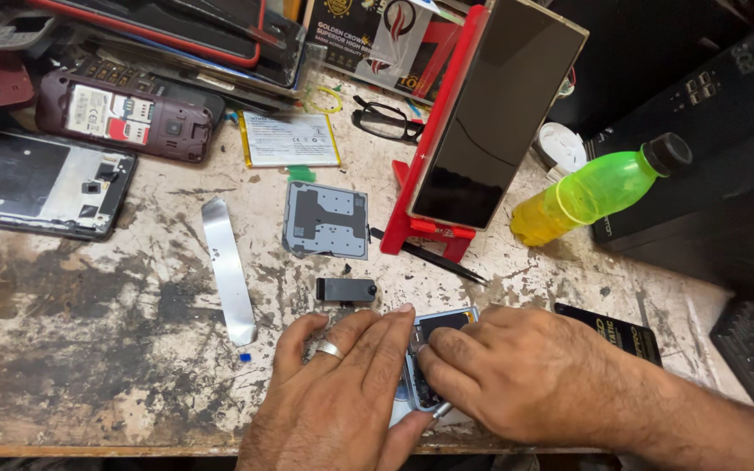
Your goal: The person uses a precision screwdriver to remove screws from a small electronic device on a cluttered workbench. They handle the device and its internal components while working in a repair shop environment.
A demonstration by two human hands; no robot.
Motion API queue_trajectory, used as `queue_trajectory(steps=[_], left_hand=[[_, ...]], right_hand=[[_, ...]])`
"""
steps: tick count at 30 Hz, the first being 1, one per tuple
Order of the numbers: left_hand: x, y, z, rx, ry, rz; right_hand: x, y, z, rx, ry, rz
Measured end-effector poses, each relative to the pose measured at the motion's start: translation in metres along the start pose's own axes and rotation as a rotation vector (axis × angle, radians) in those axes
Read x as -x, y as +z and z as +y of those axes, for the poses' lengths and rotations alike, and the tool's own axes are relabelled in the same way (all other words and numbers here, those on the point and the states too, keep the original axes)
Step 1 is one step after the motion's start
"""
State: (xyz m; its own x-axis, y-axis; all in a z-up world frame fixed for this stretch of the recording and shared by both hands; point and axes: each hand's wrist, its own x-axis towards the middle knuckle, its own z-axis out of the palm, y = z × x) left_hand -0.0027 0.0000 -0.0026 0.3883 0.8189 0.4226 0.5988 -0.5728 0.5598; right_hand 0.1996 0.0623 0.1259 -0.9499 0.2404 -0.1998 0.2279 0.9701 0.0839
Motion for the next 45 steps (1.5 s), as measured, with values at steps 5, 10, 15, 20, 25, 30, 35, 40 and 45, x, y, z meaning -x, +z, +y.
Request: queue_trajectory(steps=[5,10,15,20,25,30,35,40,45], left_hand=[[0.001,0.004,-0.004,0.036,0.002,0.002],[0.001,0.004,-0.006,0.051,0.028,0.032],[-0.008,0.0,-0.003,0.088,-0.063,-0.067],[-0.015,-0.006,0.001,0.096,-0.085,-0.065],[-0.015,-0.005,0.001,0.109,-0.06,-0.013],[-0.011,-0.007,-0.005,0.123,-0.09,-0.087],[-0.013,-0.005,-0.006,0.19,-0.1,-0.132],[-0.013,-0.006,-0.005,0.169,-0.067,-0.09],[-0.014,-0.002,-0.007,0.196,-0.101,-0.161]], right_hand=[[-0.013,-0.008,-0.003,0.054,-0.039,-0.016],[-0.026,-0.011,-0.005,0.061,-0.041,-0.018],[-0.025,-0.005,0.01,0.049,-0.096,-0.158],[-0.02,0.004,0.022,0.058,-0.169,-0.078],[-0.014,0.008,0.031,-0.179,0.003,-0.263],[-0.005,0.013,0.021,-0.507,0.108,0.278],[0.004,0.021,0.022,-0.44,0.031,0.216],[-0.005,0.01,0.019,-0.257,-0.023,0.098],[-0.011,0.006,0.013,-0.184,-0.057,-0.005]])
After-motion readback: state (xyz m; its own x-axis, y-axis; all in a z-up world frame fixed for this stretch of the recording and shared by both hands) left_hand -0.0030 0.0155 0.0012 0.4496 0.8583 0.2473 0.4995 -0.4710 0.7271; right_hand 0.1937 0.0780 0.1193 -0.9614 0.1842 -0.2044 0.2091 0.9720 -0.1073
